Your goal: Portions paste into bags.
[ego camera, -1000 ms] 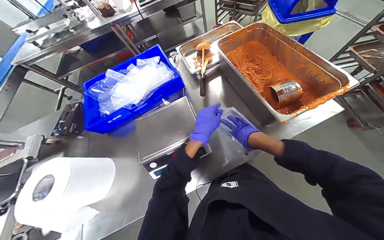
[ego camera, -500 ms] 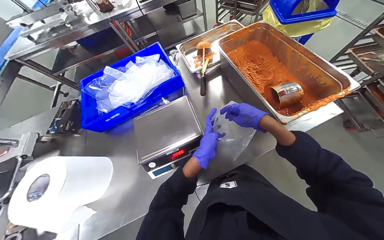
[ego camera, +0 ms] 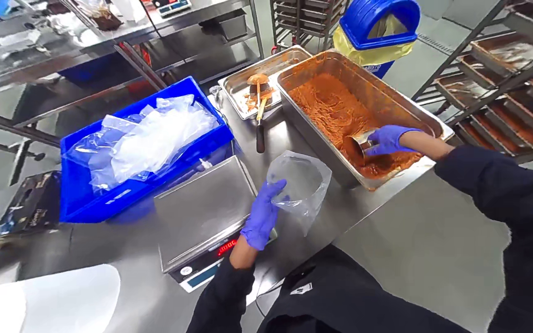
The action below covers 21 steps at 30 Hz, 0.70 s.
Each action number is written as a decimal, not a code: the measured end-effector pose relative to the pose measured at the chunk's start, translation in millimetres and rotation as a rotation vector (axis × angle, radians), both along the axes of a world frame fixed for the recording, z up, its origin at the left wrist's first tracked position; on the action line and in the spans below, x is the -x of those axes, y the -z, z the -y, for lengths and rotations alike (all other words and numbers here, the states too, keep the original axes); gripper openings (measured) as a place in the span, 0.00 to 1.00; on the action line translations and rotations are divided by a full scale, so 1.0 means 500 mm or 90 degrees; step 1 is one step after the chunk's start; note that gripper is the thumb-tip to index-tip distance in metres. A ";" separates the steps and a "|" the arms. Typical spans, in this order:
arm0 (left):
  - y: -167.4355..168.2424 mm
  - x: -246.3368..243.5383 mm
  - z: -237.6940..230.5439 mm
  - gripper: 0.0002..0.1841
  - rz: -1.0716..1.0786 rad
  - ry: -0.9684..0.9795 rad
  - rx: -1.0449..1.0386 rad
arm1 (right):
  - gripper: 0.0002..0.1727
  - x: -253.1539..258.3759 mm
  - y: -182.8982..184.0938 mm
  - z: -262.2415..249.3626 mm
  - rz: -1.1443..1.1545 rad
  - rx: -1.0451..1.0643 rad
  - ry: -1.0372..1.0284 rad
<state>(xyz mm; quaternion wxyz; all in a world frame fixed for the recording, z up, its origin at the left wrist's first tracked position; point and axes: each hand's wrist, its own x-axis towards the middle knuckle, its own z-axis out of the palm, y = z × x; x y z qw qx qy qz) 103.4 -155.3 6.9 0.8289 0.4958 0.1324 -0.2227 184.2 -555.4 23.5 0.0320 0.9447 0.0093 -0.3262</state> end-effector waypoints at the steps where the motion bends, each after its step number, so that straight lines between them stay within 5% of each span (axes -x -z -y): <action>1: -0.003 -0.006 0.008 0.19 0.007 -0.005 -0.006 | 0.34 -0.010 0.010 -0.009 -0.045 0.016 -0.022; 5: 0.002 -0.013 0.030 0.26 -0.005 -0.051 -0.039 | 0.29 -0.046 0.037 -0.018 -0.080 -0.052 -0.031; 9: 0.004 -0.030 0.060 0.27 -0.021 -0.087 -0.031 | 0.20 -0.098 -0.041 0.016 -0.055 -0.069 -0.031; 14: 0.000 -0.039 0.088 0.26 -0.009 -0.154 0.011 | 0.14 -0.203 -0.068 0.035 0.119 -0.076 -0.042; 18: -0.004 -0.048 0.106 0.24 0.011 -0.189 0.009 | 0.10 -0.294 0.046 0.020 0.194 -0.058 -0.200; 21: -0.016 -0.051 0.112 0.22 -0.003 -0.203 0.001 | 0.10 -0.292 0.094 -0.039 0.082 -0.044 -0.275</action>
